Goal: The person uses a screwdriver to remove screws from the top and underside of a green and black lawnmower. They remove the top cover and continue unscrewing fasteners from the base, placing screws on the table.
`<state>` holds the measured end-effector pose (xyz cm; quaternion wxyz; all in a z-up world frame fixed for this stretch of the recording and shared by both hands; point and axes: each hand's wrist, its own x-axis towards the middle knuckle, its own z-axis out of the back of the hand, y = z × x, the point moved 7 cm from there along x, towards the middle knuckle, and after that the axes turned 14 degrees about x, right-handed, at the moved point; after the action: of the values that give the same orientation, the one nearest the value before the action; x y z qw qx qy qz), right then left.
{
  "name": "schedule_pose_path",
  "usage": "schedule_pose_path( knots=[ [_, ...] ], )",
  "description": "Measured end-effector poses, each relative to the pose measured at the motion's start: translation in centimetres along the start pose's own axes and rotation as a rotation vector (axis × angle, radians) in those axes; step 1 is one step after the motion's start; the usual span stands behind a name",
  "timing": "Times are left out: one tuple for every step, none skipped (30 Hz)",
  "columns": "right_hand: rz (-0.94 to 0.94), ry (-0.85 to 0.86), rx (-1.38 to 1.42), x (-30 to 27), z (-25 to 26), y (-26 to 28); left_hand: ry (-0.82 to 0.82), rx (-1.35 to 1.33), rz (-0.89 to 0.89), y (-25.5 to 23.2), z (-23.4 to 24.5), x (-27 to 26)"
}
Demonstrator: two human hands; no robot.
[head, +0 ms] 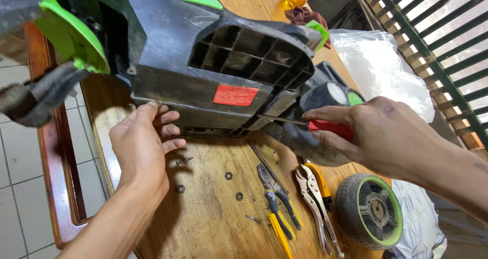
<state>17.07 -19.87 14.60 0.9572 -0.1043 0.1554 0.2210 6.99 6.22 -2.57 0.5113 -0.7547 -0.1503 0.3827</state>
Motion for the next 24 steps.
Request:
schedule_pose_path(
  knots=[
    [-0.065,0.033,0.008,-0.2,0.1,-0.1,0.003,0.001,-0.010,-0.1,-0.2,-0.3],
    [-0.128,0.068,0.015,-0.4,0.1,-0.2,0.005,0.002,-0.021,-0.2,-0.4,-0.6],
    [-0.149,0.094,-0.041,-0.7,0.2,0.0,0.029,0.015,0.060,0.5,-0.8,-1.1],
    [-0.170,0.120,-0.097,-0.9,0.4,0.2,0.052,0.029,0.141,1.4,-1.6,-1.9],
    [-0.188,0.147,-0.154,-1.1,0.5,0.3,0.073,0.042,0.222,2.4,-2.3,-2.7],
    [-0.213,0.140,-0.122,-1.1,0.8,0.3,0.172,0.144,0.249,3.2,-3.6,-3.4],
    [-0.233,0.135,-0.094,-1.2,1.1,0.4,0.266,0.242,0.277,4.2,-4.8,-4.4],
    [-0.254,0.130,-0.066,-1.3,1.3,0.4,0.341,0.304,0.287,5.2,-6.2,-5.1],
    [-0.229,0.117,-0.085,-1.2,1.6,0.6,0.416,0.364,0.297,6.1,-7.7,-5.7],
    [-0.205,0.104,-0.103,-1.2,1.8,0.8,0.455,0.322,0.269,6.7,-9.1,-5.8],
    [-0.187,0.090,-0.118,-1.3,2.0,0.8,0.499,0.284,0.238,7.1,-10.5,-5.8],
    [-0.193,0.092,-0.115,-1.2,2.0,0.6,0.542,0.246,0.207,7.5,-11.8,-5.8],
    [-0.203,0.094,-0.108,-1.1,1.9,0.4,0.558,0.217,0.222,8.1,-12.8,-5.5],
    [-0.214,0.097,-0.101,-1.1,1.9,0.1,0.574,0.188,0.237,8.6,-13.8,-5.3],
    [-0.195,0.074,-0.079,-1.1,2.0,0.1,0.586,0.159,0.256,9.1,-14.5,-5.1],
    [-0.175,0.053,-0.057,-1.1,2.1,0.1,0.588,0.141,0.281,9.6,-15.1,-4.8],
    [-0.149,0.031,-0.043,-1.0,2.4,0.3,0.584,0.116,0.304,9.9,-15.7,-4.5],
    [-0.195,0.062,-0.050,-1.0,2.3,0.1,0.581,0.090,0.327,10.1,-16.1,-4.3],
    [-0.238,0.095,-0.058,-0.9,2.2,-0.1,0.577,0.060,0.337,10.3,-16.3,-4.2],
    [-0.280,0.129,-0.068,-0.9,2.1,-0.3,0.573,0.030,0.347,10.3,-16.6,-4.1],
    [-0.273,0.128,-0.045,-0.8,2.1,-0.2,0.572,0.002,0.354,10.2,-16.9,-3.9],
    [-0.267,0.126,-0.022,-0.7,2.1,-0.1,0.567,-0.018,0.360,10.1,-17.0,-3.8],
    [-0.260,0.126,-0.001,-0.7,2.1,0.0,0.561,-0.040,0.368,10.1,-17.2,-3.7],
    [-0.251,0.125,0.003,-0.6,2.1,0.1,0.555,-0.061,0.376,10.0,-17.3,-3.6]
  ],
)
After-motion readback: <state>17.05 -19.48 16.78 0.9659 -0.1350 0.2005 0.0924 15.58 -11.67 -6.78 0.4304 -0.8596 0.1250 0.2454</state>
